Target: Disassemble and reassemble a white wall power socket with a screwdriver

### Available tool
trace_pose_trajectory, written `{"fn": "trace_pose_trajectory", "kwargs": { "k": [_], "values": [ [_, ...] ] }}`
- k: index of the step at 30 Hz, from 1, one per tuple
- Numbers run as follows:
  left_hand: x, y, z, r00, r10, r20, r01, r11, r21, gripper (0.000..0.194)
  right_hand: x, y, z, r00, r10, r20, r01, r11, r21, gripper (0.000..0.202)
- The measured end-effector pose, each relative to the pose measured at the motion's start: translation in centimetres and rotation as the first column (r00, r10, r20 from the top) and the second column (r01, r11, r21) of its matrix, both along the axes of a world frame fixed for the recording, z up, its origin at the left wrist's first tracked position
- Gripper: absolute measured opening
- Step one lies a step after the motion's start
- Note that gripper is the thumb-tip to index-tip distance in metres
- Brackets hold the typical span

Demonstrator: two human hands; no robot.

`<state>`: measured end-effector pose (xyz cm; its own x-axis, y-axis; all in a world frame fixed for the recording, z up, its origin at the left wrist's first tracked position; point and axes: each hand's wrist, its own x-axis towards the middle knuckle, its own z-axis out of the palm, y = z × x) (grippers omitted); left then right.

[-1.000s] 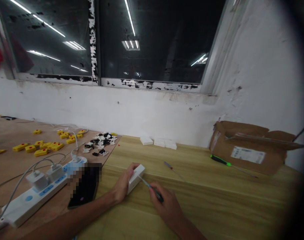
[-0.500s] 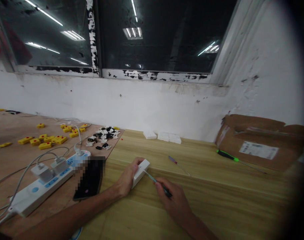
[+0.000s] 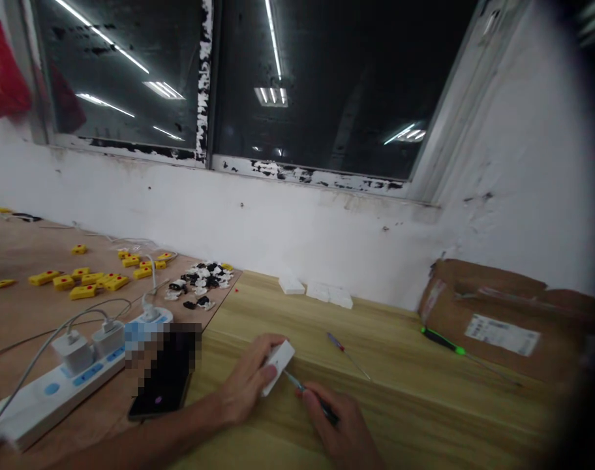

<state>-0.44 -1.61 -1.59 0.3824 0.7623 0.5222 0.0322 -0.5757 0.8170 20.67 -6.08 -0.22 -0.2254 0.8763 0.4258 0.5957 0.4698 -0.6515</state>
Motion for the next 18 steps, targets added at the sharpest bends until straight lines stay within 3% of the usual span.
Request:
{"fn": "trace_pose_trajectory", "kwargs": {
  "k": [8,13,18],
  "values": [
    [-0.2,-0.2,-0.1,0.997,-0.04,-0.073,0.049,0.99,0.131,0.045,0.1,-1.9,-0.2,0.99,-0.076,0.121,0.088,0.991,-0.097,0.048],
    [-0.2,-0.1,0.4,0.99,-0.04,-0.139,0.053,0.994,0.097,0.043,-0.3,-2.8,-0.3,0.975,-0.165,0.148,0.183,0.975,-0.123,0.058],
    [-0.5,-0.4,0.9,0.989,-0.012,-0.151,0.022,0.998,0.066,0.044,-1.3,-3.5,-0.3,0.962,-0.216,0.167,0.233,0.968,-0.095,0.05]
  ]
}}
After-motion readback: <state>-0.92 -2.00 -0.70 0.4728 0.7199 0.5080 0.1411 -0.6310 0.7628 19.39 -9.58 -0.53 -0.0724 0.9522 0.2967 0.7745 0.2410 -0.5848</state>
